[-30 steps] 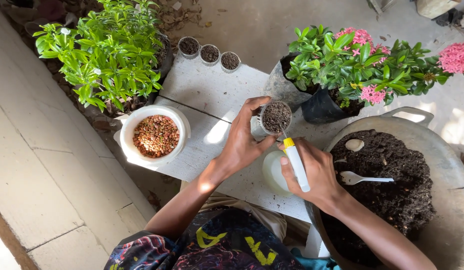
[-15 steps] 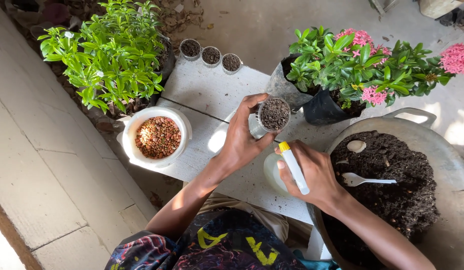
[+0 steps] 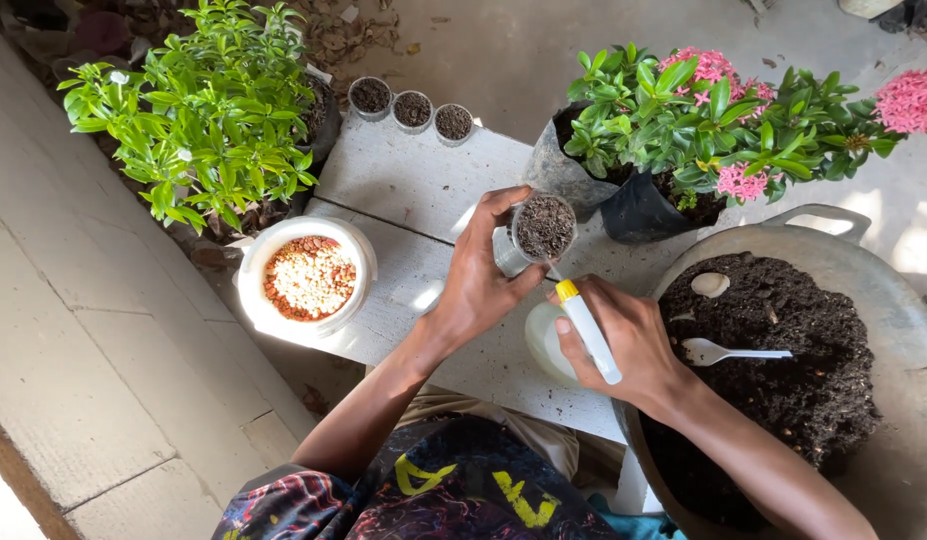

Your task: The person sprays water into a small plastic cup containing soil and seeds, then uses a white plastic spoon to scoop additional soil from a large basin into the cup. They continue to fill the cup with soil, occasionally pressing it down with the spoon.

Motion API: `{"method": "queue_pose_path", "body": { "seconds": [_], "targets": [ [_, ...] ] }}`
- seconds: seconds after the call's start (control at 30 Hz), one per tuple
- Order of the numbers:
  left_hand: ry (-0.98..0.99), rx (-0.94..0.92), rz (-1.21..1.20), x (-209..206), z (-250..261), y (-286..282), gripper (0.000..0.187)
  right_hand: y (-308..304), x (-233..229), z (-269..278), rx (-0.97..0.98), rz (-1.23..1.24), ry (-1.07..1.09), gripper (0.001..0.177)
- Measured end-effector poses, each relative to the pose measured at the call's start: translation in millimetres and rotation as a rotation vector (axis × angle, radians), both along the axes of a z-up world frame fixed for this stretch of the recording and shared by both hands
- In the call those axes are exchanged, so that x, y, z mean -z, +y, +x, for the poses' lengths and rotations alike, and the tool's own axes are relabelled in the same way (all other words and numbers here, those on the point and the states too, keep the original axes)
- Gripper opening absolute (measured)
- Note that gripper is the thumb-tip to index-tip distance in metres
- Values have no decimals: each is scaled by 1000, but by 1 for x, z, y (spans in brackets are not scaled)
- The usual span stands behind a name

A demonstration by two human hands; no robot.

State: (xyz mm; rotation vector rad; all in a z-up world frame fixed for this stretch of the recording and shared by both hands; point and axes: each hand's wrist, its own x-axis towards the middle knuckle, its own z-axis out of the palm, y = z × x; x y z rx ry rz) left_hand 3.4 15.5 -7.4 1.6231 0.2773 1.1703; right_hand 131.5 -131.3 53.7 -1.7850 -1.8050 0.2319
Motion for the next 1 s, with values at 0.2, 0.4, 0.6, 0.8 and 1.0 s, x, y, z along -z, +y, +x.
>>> {"method": "queue_pose_path", "body": {
  "seconds": [0.2,0.4,0.6,0.8,1.0],
  "targets": [
    [-2,-19,1,-7,-5,0,74,-4,-7,-2,60,-31,66,30],
    [-38,-39,-11,-8,-4,4,76,-7,11,5,64,-43,59,32],
    [-69,-64,-12,-8,-3,6,76,-2,3,-1,81,-45,81,34],
    [-101,-77,-11,-4,-5,5,74,-7,-1,-6,76,3,-2,34],
    [-96,-76,-20,-3,-5,2,74,-10,12,-1,94,-33,26,32]
  ]
}}
